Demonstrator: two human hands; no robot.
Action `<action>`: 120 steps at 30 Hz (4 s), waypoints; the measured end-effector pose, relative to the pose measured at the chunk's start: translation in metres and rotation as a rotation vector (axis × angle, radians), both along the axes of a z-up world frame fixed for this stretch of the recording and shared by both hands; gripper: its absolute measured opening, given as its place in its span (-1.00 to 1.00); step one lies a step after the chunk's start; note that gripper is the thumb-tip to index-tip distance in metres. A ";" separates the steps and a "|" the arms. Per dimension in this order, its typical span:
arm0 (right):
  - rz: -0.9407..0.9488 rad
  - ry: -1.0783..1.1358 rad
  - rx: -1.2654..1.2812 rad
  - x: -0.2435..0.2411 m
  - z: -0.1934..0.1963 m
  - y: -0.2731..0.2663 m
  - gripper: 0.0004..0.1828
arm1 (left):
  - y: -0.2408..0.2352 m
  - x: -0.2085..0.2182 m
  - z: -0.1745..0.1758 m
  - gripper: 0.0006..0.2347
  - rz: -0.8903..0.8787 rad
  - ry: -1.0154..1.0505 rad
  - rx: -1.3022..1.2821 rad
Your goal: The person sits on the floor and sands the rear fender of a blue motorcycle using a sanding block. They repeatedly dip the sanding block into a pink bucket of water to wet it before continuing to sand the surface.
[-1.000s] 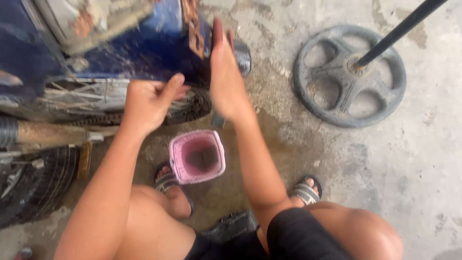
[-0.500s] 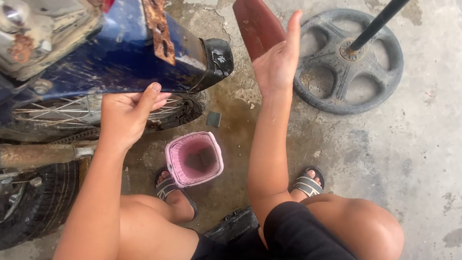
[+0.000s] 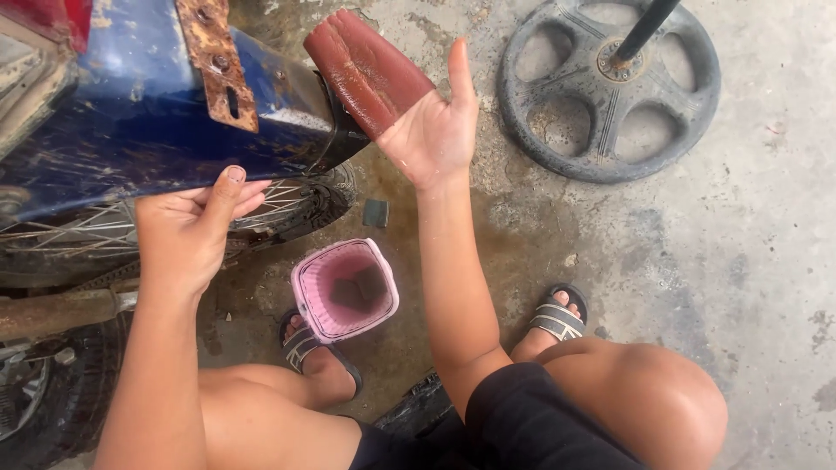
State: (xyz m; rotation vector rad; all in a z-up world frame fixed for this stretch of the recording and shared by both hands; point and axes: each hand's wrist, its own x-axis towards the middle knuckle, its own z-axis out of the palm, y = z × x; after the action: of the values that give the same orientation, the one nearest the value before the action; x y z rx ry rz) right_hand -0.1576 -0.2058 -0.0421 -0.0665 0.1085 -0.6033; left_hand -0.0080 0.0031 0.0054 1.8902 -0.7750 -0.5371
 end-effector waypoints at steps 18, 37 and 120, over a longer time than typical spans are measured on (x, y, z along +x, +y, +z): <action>-0.299 0.661 -0.645 0.007 -0.012 0.006 0.23 | 0.000 -0.003 -0.002 -0.70 -0.015 -0.033 -0.015; -0.270 0.272 -1.011 0.039 0.017 0.051 -0.11 | 0.001 -0.006 -0.006 -0.71 0.069 -0.035 -0.042; -0.158 0.149 -0.771 0.067 -0.010 0.032 0.06 | 0.001 -0.010 0.005 -0.67 0.055 0.007 0.112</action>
State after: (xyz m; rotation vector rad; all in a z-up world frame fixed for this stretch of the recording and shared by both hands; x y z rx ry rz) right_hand -0.0903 -0.1736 -0.0517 -0.8575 0.0201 -0.7707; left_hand -0.0185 0.0042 0.0103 2.0057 -0.6993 -0.5624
